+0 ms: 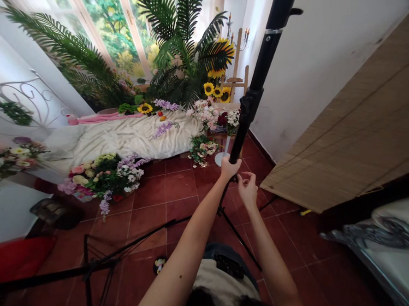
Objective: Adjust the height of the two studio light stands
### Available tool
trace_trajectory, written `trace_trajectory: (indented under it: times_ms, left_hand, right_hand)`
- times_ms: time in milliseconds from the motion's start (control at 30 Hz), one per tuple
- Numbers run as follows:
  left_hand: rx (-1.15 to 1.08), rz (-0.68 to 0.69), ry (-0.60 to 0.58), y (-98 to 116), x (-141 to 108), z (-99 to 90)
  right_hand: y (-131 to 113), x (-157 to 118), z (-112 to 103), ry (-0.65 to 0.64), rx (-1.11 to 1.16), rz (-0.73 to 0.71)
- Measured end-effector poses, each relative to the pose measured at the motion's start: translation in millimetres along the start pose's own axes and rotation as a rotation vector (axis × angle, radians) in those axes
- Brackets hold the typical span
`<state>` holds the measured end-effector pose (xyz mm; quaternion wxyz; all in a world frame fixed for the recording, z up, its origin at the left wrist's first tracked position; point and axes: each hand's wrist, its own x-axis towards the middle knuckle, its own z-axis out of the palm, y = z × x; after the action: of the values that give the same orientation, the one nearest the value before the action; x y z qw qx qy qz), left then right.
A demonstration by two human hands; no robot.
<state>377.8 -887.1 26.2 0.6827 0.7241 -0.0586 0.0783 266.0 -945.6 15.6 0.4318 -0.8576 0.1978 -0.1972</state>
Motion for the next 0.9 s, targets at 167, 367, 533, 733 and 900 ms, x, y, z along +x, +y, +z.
trace_trajectory:
  times_ms: [167, 367, 533, 733, 900]
  left_hand:
    - [-0.010, -0.001, -0.001, -1.9, -0.4, 0.4]
    - [-0.037, -0.057, -0.019, -1.4, -2.8, -0.2]
    - [-0.029, -0.039, -0.047, -3.0, -3.4, -3.2]
    - [0.014, -0.034, -0.070, -5.2, -4.8, -5.0]
    - [0.017, -0.031, -0.064, -3.3, -6.0, -5.1]
  right_hand:
    - [1.1, 7.4, -1.1, -0.020, -0.017, 0.063]
    - [3.6, 9.3, -6.1, -0.093, -0.034, -0.006]
    - [-0.5, 4.8, -6.8, -0.100, -0.162, 0.002]
    - [0.7, 5.7, -7.7, -0.123, -0.112, -0.020]
    - [2.7, 6.2, -6.1, -0.116, -0.093, -0.012]
